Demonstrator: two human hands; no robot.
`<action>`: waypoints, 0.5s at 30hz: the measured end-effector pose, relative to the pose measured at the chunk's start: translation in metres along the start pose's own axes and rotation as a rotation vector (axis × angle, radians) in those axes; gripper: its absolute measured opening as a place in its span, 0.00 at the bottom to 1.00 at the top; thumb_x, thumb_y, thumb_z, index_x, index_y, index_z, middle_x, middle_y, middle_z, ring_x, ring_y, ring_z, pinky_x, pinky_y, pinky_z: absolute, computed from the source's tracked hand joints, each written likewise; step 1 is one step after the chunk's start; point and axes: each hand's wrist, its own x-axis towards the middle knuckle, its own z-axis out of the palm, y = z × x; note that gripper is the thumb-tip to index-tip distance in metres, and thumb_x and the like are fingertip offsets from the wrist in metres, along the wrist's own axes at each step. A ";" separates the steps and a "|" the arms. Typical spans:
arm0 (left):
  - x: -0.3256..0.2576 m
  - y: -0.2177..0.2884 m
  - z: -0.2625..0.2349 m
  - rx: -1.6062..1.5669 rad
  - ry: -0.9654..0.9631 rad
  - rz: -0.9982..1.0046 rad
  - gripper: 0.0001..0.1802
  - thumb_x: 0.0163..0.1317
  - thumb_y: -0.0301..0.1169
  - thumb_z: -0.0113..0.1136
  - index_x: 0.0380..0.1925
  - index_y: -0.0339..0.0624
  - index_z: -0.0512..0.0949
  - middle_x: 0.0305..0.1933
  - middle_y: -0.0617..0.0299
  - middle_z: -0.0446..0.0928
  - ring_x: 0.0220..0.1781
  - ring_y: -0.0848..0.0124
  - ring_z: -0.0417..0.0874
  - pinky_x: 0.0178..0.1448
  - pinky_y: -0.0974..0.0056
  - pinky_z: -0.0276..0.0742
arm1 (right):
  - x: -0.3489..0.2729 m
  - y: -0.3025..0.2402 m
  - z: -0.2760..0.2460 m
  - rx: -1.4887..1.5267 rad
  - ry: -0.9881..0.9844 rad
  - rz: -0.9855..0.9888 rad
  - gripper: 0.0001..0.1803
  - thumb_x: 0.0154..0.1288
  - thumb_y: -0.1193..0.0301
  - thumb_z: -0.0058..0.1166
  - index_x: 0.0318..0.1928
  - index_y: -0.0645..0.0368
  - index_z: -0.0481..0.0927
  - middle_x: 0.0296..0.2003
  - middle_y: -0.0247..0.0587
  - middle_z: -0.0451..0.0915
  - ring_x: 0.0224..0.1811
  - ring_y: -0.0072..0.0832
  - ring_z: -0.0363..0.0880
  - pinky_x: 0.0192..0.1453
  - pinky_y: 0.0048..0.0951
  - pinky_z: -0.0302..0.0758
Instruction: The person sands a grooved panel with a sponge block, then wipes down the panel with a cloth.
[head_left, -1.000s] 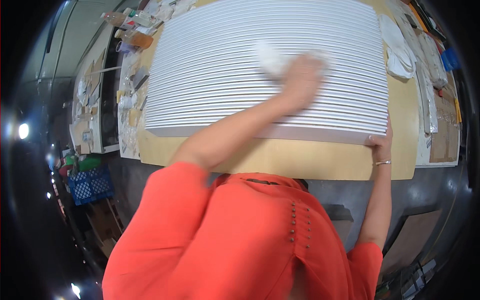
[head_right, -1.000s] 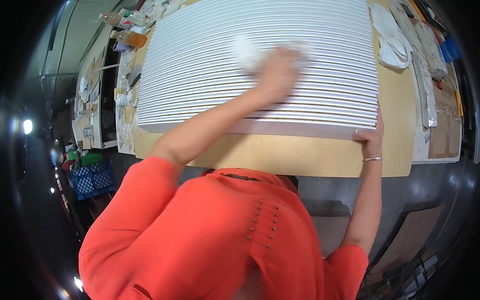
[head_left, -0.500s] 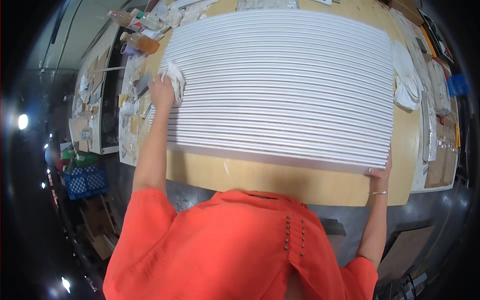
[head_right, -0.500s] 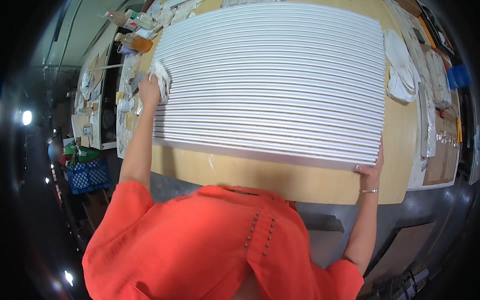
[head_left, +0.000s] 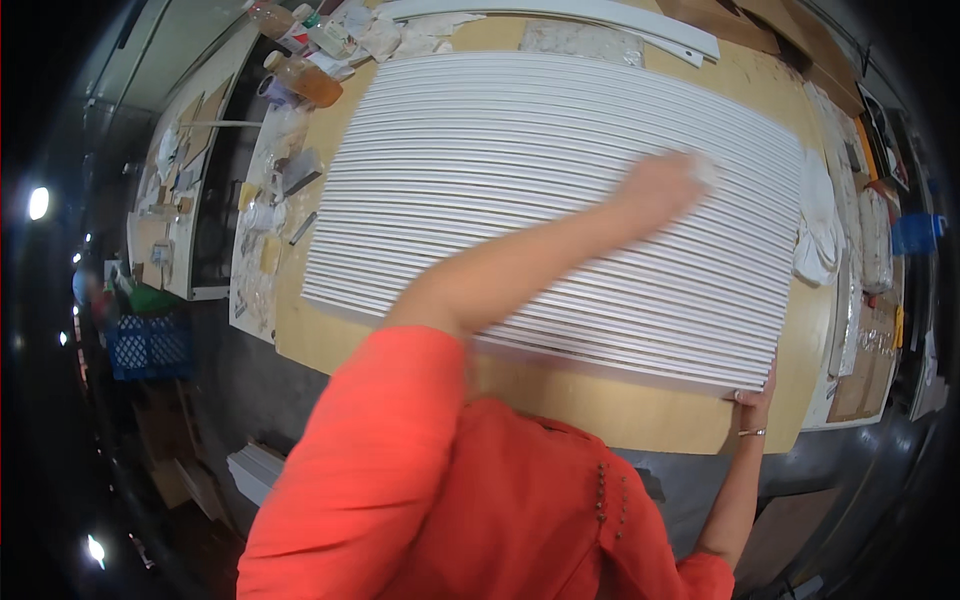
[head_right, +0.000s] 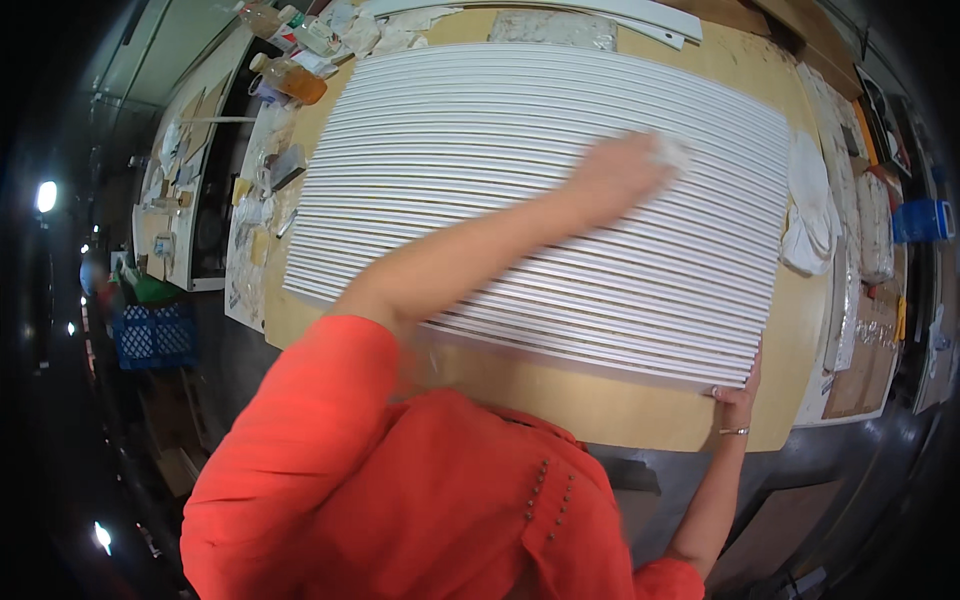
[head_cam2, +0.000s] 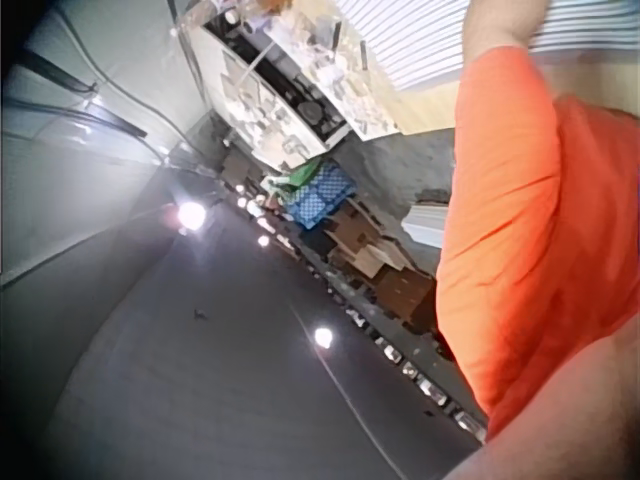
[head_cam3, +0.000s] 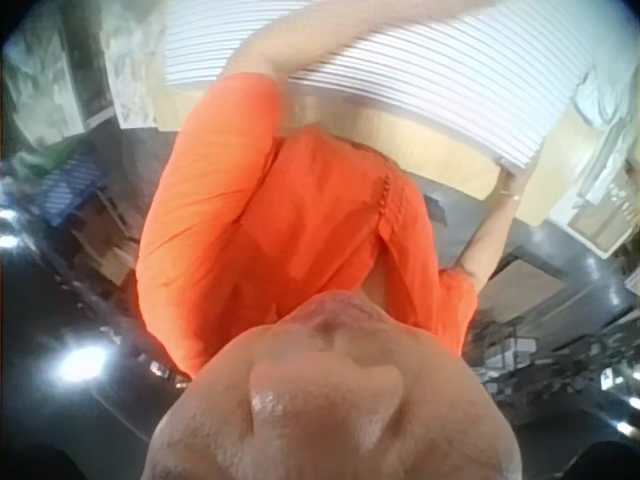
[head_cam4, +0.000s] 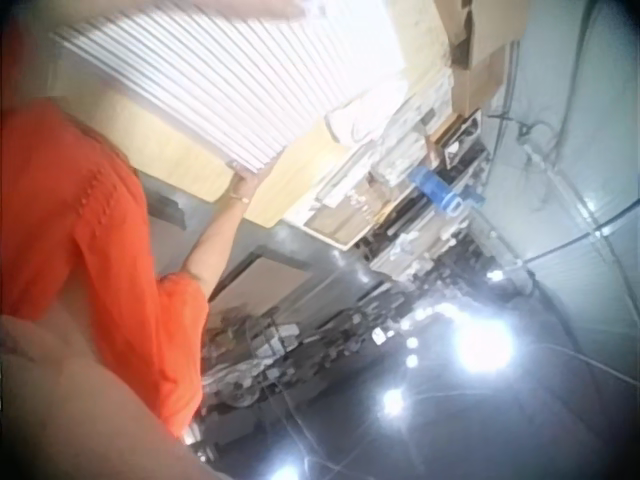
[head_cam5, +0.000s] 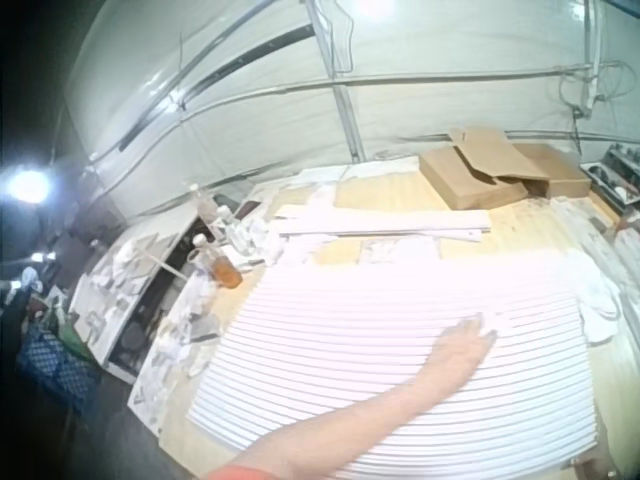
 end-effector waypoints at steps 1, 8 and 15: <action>-0.016 -0.039 -0.030 0.355 -0.039 0.019 0.12 0.63 0.39 0.53 0.44 0.56 0.81 0.50 0.50 0.76 0.49 0.54 0.80 0.49 0.52 0.79 | -0.001 0.000 -0.004 -0.005 -0.001 -0.007 0.65 0.19 0.66 0.71 0.69 0.62 0.58 0.60 0.37 0.69 0.64 0.36 0.67 0.72 0.38 0.62; -0.186 -0.230 -0.292 0.824 0.056 -1.075 0.18 0.68 0.37 0.46 0.55 0.52 0.77 0.48 0.45 0.77 0.49 0.51 0.81 0.50 0.46 0.77 | 0.001 -0.006 0.012 0.023 0.012 -0.011 0.67 0.17 0.68 0.67 0.71 0.62 0.57 0.61 0.38 0.69 0.65 0.36 0.66 0.73 0.36 0.59; -0.076 -0.203 -0.224 0.404 0.453 -0.442 0.17 0.64 0.38 0.57 0.49 0.45 0.82 0.50 0.46 0.76 0.50 0.51 0.80 0.53 0.52 0.76 | 0.004 0.014 -0.007 0.025 -0.045 -0.045 0.74 0.18 0.59 0.80 0.72 0.64 0.54 0.65 0.40 0.66 0.67 0.36 0.65 0.73 0.37 0.62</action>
